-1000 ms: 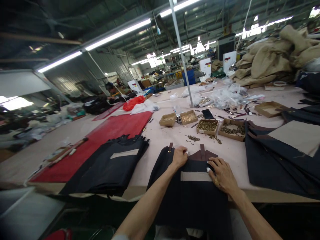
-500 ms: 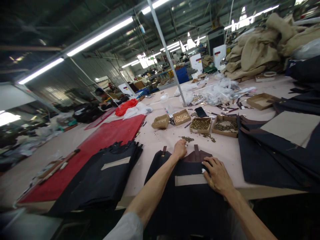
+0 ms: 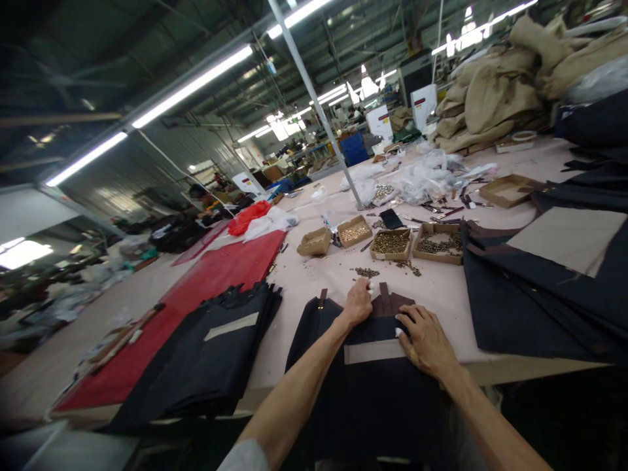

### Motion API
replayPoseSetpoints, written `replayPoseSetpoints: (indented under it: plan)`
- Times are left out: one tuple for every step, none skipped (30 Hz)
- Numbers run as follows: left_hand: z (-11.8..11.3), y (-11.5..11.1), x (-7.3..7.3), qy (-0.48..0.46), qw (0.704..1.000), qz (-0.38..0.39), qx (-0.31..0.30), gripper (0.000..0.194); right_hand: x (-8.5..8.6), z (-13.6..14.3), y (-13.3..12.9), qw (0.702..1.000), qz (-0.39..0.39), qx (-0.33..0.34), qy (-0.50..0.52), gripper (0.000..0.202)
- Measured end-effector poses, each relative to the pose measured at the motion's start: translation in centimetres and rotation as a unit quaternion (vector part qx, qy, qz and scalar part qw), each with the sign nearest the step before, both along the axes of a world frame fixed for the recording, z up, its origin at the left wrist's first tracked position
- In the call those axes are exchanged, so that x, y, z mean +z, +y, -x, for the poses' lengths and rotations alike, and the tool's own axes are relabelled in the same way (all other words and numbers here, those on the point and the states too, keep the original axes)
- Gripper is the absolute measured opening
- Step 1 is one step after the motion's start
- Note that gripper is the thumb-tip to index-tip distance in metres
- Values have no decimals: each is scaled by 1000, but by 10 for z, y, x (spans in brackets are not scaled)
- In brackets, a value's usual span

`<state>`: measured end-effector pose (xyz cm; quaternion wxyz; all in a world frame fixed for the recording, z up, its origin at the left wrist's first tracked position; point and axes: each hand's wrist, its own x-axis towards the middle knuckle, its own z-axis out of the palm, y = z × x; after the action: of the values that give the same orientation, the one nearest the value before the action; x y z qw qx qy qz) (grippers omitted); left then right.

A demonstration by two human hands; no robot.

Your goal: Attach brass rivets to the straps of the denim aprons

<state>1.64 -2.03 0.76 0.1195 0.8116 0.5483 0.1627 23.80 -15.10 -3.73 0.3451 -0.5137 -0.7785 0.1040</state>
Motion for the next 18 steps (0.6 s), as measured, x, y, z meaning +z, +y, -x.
replayPoseSetpoints:
  plan:
    - [-4, -6, -2, -21, 1000, 10, -14, 28, 0, 0, 0, 1000, 0, 1, -1, 40]
    - [-8, -11, -5, -37, 999, 25, -26, 28, 0, 0, 0, 1000, 1, 1, -2, 40]
    - [-11, -15, -7, -47, 997, 41, -37, 28, 0, -1, 0, 1000, 1, 1, -3, 39]
    - [-15, -19, -10, -52, 996, 53, -44, 29, 1, -1, 0, 1000, 1, 1, -3, 39]
    - [-18, -21, -12, -52, 996, 60, -47, 30, 1, -1, 0, 1000, -1, 0, -3, 39]
    - [-20, -22, -13, -51, 996, 63, -47, 30, 1, -1, 0, 1000, -3, -1, -2, 38]
    - [-22, -22, -15, -48, 996, 62, -44, 31, 1, -1, 0, 1000, -5, -3, -2, 38]
    - [-23, -21, -15, -47, 996, 58, -39, 31, 1, -1, 1, 1000, -7, -5, -3, 38]
    - [-24, -20, -16, -47, 997, 57, -32, 31, 1, -1, 1, 1000, -9, -7, -3, 38]
    - [-25, -17, -15, -50, 997, 61, -23, 29, 1, -1, 1, 1000, -10, -9, -5, 38]
    - [-27, -15, -15, -55, 996, 70, -10, 27, 1, -2, 1, 1000, -10, -9, -7, 38]
    - [-28, -12, -14, -61, 995, 84, 9, 24, 1, -2, 0, 1000, -8, -9, -9, 38]
    - [-31, -9, -13, -66, 992, 105, 30, 20, 1, -4, 0, 1000, -4, -9, -12, 38]
    - [-33, -5, -11, -70, 988, 128, 50, 16, 1, -5, -1, 1000, 0, -10, -15, 37]
    - [-36, 0, -10, -72, 983, 152, 72, 13, 1, -7, -2, 1000, 5, -9, -18, 37]
    - [-39, 5, -9, -71, 978, 175, 87, 12, 1, -9, -3, 1000, 10, -8, -21, 36]
    - [-41, 10, -9, -69, 974, 192, 100, 13, 0, -11, -4, 1000, 14, -6, -23, 36]
    - [-42, 16, -8, -62, 969, 209, 111, 15, -1, -12, -4, 1000, 17, -4, -24, 37]
